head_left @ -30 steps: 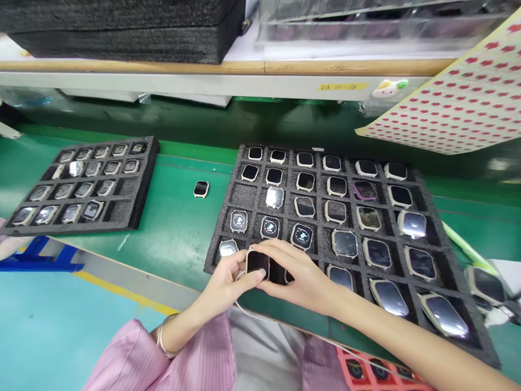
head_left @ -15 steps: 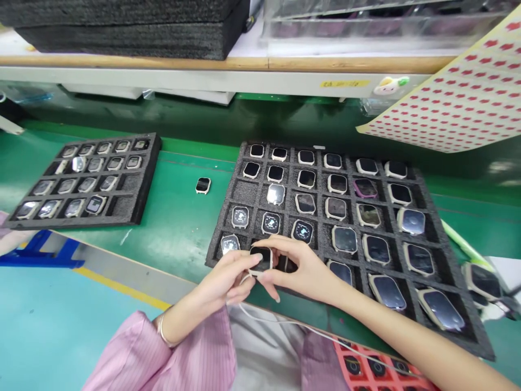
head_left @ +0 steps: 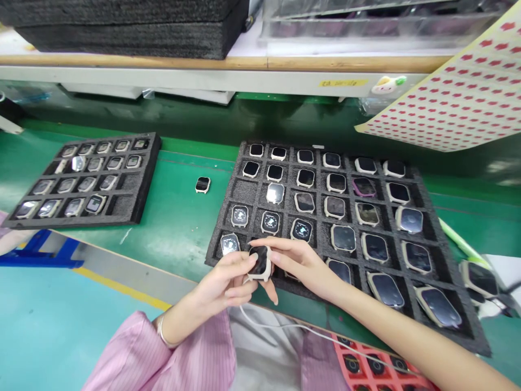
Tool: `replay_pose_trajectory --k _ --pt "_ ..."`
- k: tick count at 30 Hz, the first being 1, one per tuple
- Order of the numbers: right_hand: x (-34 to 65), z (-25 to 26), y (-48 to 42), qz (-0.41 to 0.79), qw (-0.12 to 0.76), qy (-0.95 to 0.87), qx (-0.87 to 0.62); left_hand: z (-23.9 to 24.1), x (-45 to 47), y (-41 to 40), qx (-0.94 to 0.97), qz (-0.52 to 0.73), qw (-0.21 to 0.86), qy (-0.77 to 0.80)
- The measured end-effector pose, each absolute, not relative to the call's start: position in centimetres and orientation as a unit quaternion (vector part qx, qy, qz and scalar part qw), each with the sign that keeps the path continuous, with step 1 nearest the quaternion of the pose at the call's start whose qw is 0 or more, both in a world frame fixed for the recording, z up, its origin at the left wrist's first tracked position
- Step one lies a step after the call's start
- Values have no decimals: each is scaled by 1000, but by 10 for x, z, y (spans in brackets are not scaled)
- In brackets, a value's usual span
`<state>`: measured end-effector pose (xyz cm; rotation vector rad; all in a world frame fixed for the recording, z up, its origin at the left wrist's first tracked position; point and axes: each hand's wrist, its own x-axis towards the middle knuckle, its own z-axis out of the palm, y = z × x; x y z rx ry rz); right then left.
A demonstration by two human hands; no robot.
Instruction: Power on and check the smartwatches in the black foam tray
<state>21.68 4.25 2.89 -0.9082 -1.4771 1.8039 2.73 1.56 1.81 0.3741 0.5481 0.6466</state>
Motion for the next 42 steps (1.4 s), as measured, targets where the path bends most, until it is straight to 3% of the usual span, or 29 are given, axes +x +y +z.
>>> replay_pose_trajectory --k 10,17,22,30,38,42 --pt "220 25 42 751 316 -541 -211 19 30 10 271 344 864 247" --pt "232 30 49 628 302 -682 -222 22 29 9 417 326 777 340" --pt "231 31 44 479 322 -770 -271 21 30 8 462 335 710 413" --pt "227 29 29 398 341 -788 -323 16 26 11 427 309 785 325" --pt "223 34 25 283 296 -840 -357 22 29 11 377 324 789 360" --pt "226 36 30 363 312 -797 -368 27 26 12 404 285 814 306"
